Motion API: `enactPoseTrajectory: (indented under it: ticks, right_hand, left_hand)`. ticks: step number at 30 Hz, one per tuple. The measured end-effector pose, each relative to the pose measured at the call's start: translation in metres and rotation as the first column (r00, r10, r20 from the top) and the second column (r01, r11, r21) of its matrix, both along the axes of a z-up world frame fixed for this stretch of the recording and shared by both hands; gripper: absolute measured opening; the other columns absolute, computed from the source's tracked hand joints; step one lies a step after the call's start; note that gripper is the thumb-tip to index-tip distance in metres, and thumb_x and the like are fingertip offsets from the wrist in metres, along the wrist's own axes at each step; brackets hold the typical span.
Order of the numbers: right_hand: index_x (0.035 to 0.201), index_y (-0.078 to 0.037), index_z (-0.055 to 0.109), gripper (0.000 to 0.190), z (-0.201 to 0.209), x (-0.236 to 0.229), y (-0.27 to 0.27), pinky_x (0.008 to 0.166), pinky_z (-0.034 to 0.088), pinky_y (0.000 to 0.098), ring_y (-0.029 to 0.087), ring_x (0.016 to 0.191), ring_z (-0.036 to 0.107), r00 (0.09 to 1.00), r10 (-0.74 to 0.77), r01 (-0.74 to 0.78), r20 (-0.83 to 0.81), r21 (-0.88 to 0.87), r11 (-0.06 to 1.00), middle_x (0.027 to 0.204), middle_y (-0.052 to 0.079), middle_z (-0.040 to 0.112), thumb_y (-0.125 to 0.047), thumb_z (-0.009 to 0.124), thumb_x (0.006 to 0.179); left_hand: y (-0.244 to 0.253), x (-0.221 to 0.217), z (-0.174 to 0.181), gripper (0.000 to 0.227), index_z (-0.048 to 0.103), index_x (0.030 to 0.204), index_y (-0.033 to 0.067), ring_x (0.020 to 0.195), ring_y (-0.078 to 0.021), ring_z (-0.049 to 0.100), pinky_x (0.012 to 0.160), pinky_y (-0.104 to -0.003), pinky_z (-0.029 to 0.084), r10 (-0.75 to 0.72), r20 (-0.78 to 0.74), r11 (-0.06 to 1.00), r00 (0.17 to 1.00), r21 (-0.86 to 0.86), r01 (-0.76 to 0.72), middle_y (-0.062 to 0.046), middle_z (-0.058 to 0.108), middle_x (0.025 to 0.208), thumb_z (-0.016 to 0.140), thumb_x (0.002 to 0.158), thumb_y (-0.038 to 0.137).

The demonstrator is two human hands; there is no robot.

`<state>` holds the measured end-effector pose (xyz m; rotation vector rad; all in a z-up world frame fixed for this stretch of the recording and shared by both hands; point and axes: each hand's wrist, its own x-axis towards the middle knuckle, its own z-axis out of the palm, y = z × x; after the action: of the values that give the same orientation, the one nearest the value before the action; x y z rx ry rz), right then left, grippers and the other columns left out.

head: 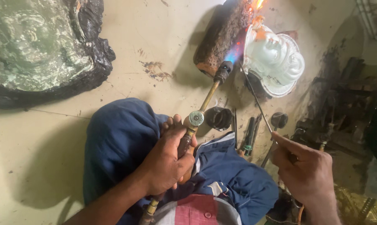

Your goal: The person sits on the floor and uses a blowtorch to heat a white statue placed on bricks. They hold the torch in one hand and use a metal rod in the other to manipulate the heated areas of the statue.

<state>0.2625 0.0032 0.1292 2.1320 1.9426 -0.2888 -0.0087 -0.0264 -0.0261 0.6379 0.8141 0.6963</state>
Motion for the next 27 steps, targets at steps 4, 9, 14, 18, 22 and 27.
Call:
enactPoseTrajectory:
  ticks: [4, 9, 14, 18, 22, 27]
  right_hand:
    - [0.122, -0.01, 0.075, 0.032, -0.012, -0.007, 0.008, 0.037, 0.052, 0.0284, 0.009, 0.04, 0.063, 1.0, -0.004, 0.004, -0.004, -0.053, 0.999, 0.066, 0.005, 0.077, -0.016, 0.067, 0.091]
    - [0.125, -0.01, 0.072, 0.029, -0.028, -0.007, 0.026, 0.042, 0.052, 0.0284, 0.007, 0.044, 0.067, 1.0, -0.005, 0.006, 0.009, -0.08, 0.997, 0.073, 0.004, 0.077, -0.016, 0.063, 0.098]
    - [0.123, -0.01, 0.075, 0.034, -0.011, -0.015, 0.051, 0.052, 0.058, 0.0302, 0.012, 0.049, 0.068, 0.98, -0.192, 0.186, -0.053, -0.098, 0.978, 0.072, 0.006, 0.078, -0.017, 0.066, 0.091]
    - [0.124, -0.01, 0.074, 0.036, -0.003, -0.028, 0.064, 0.056, 0.059, 0.0322, 0.013, 0.05, 0.069, 0.982, -0.187, 0.186, -0.001, -0.127, 0.974, 0.073, 0.007, 0.078, -0.019, 0.065, 0.09]
    - [0.128, -0.016, 0.073, 0.038, 0.003, -0.036, 0.067, 0.059, 0.06, 0.034, 0.015, 0.052, 0.071, 0.964, -0.227, 0.251, 0.139, -0.189, 0.949, 0.067, 0.013, 0.077, -0.019, 0.064, 0.091]
    - [0.127, -0.018, 0.073, 0.038, 0.007, -0.042, 0.073, 0.062, 0.062, 0.0351, 0.017, 0.055, 0.074, 0.965, -0.195, 0.229, 0.174, -0.203, 0.952, 0.072, 0.012, 0.077, -0.018, 0.063, 0.09]
  left_hand:
    - [0.0, 0.0, 0.001, 0.021, 0.049, 0.103, 0.007, 0.044, -0.0142, 0.057, 0.031, -0.026, 0.051, -0.001, 0.021, 0.999, 1.0, -0.047, 0.002, -0.01, 0.046, 0.094, 0.056, 0.083, 0.002]
    - [0.002, 0.002, 0.003, 0.023, 0.049, 0.102, 0.0063, 0.044, -0.0143, 0.057, 0.031, -0.027, 0.053, -0.062, -0.05, 0.998, 0.997, -0.012, 0.061, -0.011, 0.047, 0.094, 0.057, 0.082, 0.0]
    - [0.006, 0.008, 0.01, 0.017, 0.052, 0.101, 0.0076, 0.04, -0.0138, 0.06, 0.034, -0.025, 0.052, -0.149, -0.107, 0.989, 0.983, -0.003, 0.15, -0.009, 0.059, 0.079, 0.057, 0.085, 0.004]
    - [0.01, 0.013, 0.007, 0.018, 0.052, 0.103, 0.0079, 0.04, -0.0119, 0.058, 0.033, -0.025, 0.049, -0.151, -0.062, 0.988, 0.987, -0.044, 0.148, -0.005, 0.057, 0.071, 0.057, 0.086, 0.005]
    - [0.013, 0.015, 0.0, 0.02, 0.052, 0.105, 0.0075, 0.042, -0.0096, 0.054, 0.032, -0.024, 0.045, -0.149, 0.006, 0.984, 0.989, -0.093, 0.149, -0.004, 0.056, 0.064, 0.058, 0.086, 0.005]
    - [0.012, 0.016, -0.003, 0.02, 0.052, 0.106, 0.0073, 0.043, -0.0081, 0.053, 0.032, -0.024, 0.044, -0.147, 0.031, 0.982, 0.989, -0.115, 0.15, -0.003, 0.056, 0.066, 0.058, 0.087, 0.006]
